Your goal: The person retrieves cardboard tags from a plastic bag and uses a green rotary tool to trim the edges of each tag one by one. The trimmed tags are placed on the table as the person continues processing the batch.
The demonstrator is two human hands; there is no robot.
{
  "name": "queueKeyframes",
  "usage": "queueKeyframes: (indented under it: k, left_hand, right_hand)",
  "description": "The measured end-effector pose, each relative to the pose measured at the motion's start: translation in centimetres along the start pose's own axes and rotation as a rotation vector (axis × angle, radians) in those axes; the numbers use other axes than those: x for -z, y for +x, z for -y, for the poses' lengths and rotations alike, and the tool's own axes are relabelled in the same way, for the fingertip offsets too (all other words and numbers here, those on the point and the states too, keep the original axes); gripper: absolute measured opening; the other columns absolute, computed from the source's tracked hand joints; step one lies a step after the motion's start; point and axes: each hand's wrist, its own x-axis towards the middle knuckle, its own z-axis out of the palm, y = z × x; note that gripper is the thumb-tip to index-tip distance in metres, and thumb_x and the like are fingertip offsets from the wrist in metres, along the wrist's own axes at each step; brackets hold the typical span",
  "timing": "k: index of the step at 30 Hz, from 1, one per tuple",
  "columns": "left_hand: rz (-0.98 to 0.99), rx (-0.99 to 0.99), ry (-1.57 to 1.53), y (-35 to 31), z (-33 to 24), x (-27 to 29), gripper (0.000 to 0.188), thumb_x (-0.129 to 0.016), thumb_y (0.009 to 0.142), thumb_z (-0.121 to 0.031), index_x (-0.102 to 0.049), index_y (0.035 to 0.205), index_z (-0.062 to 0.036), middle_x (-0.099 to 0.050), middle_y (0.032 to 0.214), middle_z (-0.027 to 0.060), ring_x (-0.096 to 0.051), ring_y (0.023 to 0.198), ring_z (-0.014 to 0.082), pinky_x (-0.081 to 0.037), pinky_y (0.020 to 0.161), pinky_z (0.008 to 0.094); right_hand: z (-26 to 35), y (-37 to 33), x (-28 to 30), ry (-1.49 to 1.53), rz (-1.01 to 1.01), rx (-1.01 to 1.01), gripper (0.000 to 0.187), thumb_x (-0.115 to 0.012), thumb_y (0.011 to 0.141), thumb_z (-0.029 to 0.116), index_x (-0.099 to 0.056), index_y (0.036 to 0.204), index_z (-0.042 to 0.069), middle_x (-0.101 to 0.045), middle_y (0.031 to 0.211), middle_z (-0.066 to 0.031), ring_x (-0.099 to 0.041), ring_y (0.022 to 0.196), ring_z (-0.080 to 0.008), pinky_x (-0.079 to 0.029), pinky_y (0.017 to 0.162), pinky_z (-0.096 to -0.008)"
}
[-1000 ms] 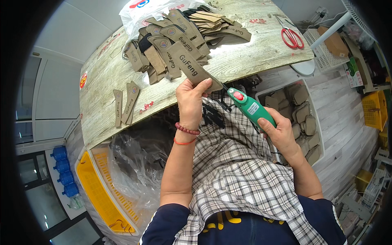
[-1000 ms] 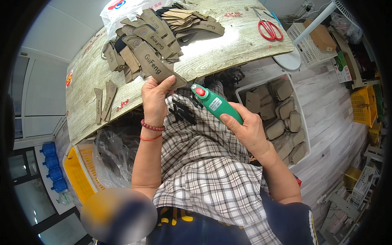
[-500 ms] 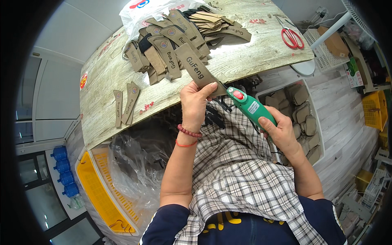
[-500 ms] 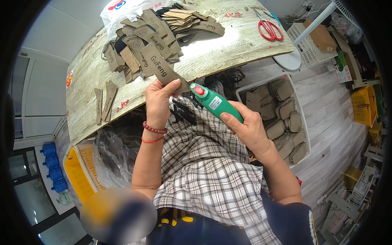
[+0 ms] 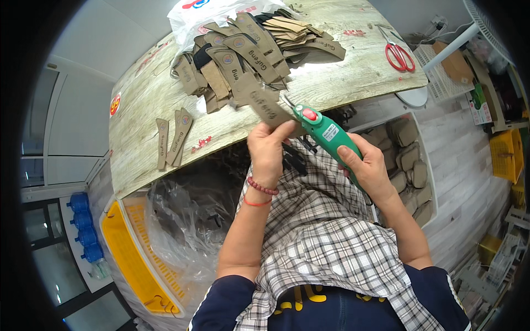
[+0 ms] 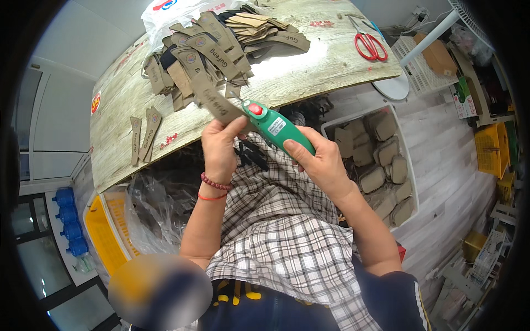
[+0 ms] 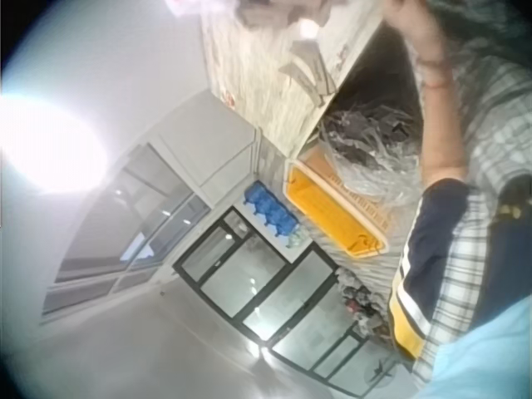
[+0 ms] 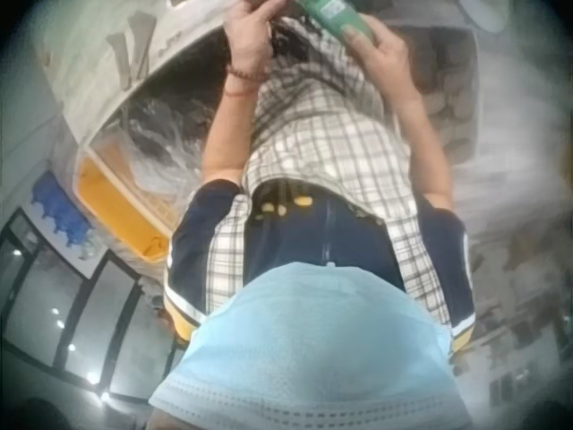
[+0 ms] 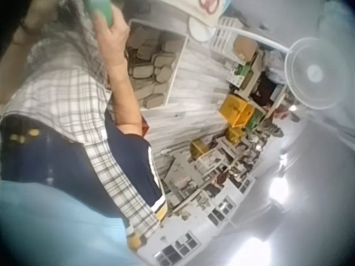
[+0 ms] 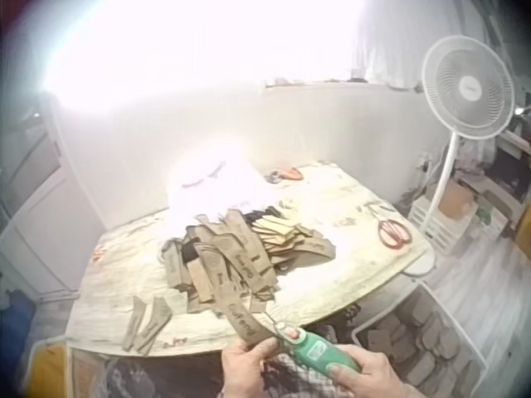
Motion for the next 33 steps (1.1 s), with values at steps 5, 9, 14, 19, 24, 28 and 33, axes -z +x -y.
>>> queueKeyframes:
  k: [5, 9, 14, 19, 24, 28, 33]
  left_hand:
    - [-0.367, -0.201, -0.319, 3.0, -1.0, 6.6, 0.013, -0.065, 0.088, -0.011, -0.061, 0.097, -0.0040, -0.067, 0.089, 0.0060, -0.063, 0.077, 0.0150, -0.048, 0.066, 0.0259]
    - [-0.434, -0.080, -0.647, 6.4, -0.9, 9.9, 0.016, -0.064, 0.088, -0.012, -0.058, 0.099, -0.0033, -0.064, 0.087, 0.0065, -0.063, 0.078, 0.0165, -0.050, 0.069, 0.0277]
    - [-0.559, -0.317, 0.194, 12.0, -1.2, 7.1, 0.015, -0.069, 0.082, -0.012, -0.061, 0.089, 0.0003, -0.064, 0.081, 0.0079, -0.060, 0.072, 0.0154, -0.048, 0.063, 0.0283]
    - [-0.620, -0.432, 0.979, 15.1, -2.4, 3.4, 0.052, -0.082, 0.065, -0.032, -0.053, 0.096, -0.0028, -0.056, 0.094, 0.0133, -0.057, 0.089, 0.0300, -0.046, 0.079, 0.0399]
    - [-0.651, -0.452, 0.812, 16.7, -1.3, 4.0, 0.049, -0.080, 0.067, -0.023, -0.050, 0.098, -0.0003, -0.057, 0.086, 0.0123, -0.058, 0.080, 0.0266, -0.047, 0.075, 0.0374]
    - [-0.607, -0.482, 0.669, 16.8, -0.6, 5.3, 0.026, -0.074, 0.074, -0.014, -0.055, 0.079, 0.0026, -0.055, 0.074, 0.0088, -0.052, 0.067, 0.0197, -0.044, 0.065, 0.0333]
    - [-0.316, -0.310, -0.156, 11.0, -2.4, 1.8, 0.011, -0.064, 0.088, -0.010, -0.061, 0.083, -0.0005, -0.062, 0.075, 0.0015, -0.050, 0.059, 0.0088, -0.041, 0.055, 0.0227]
  right_hand:
    - [-0.9, 0.1, 0.2, 0.049, -0.083, -0.026, 0.036, -0.061, 0.092, 0.029, -0.059, 0.111, -0.001, -0.057, 0.073, -0.0011, -0.052, 0.059, -0.0056, -0.043, 0.051, -0.0217]
    - [-0.9, -0.2, 0.3, 0.003, -0.067, -0.067, 0.036, -0.060, 0.092, 0.029, -0.059, 0.112, -0.001, -0.057, 0.073, -0.0009, -0.052, 0.059, -0.0053, -0.043, 0.052, -0.0219]
    - [-0.9, -0.2, -0.2, -0.014, -0.083, -0.060, 0.036, -0.060, 0.092, 0.029, -0.059, 0.112, -0.001, -0.058, 0.076, -0.0011, -0.052, 0.059, -0.0062, -0.043, 0.052, -0.0214]
    - [-0.9, -0.1, -0.1, -0.026, -0.083, -0.069, 0.038, -0.060, 0.092, 0.029, -0.058, 0.114, -0.002, -0.059, 0.079, -0.0023, -0.053, 0.062, -0.0067, -0.043, 0.051, -0.0220]
    - [-1.3, -0.2, -0.1, -0.027, -0.076, -0.051, 0.039, -0.061, 0.091, 0.030, -0.058, 0.114, -0.001, -0.059, 0.078, -0.0024, -0.053, 0.061, -0.0066, -0.044, 0.051, -0.0221]
    - [-1.2, 0.4, -0.5, -0.034, -0.070, -0.022, 0.039, -0.061, 0.091, 0.030, -0.059, 0.114, -0.001, -0.058, 0.074, -0.0016, -0.052, 0.059, -0.0060, -0.043, 0.050, -0.0221]
    - [-0.3, 1.1, -1.3, -0.030, -0.108, 0.037, 0.037, -0.061, 0.091, 0.030, -0.060, 0.112, 0.000, -0.056, 0.069, -0.0004, -0.050, 0.055, -0.0057, -0.042, 0.050, -0.0217]
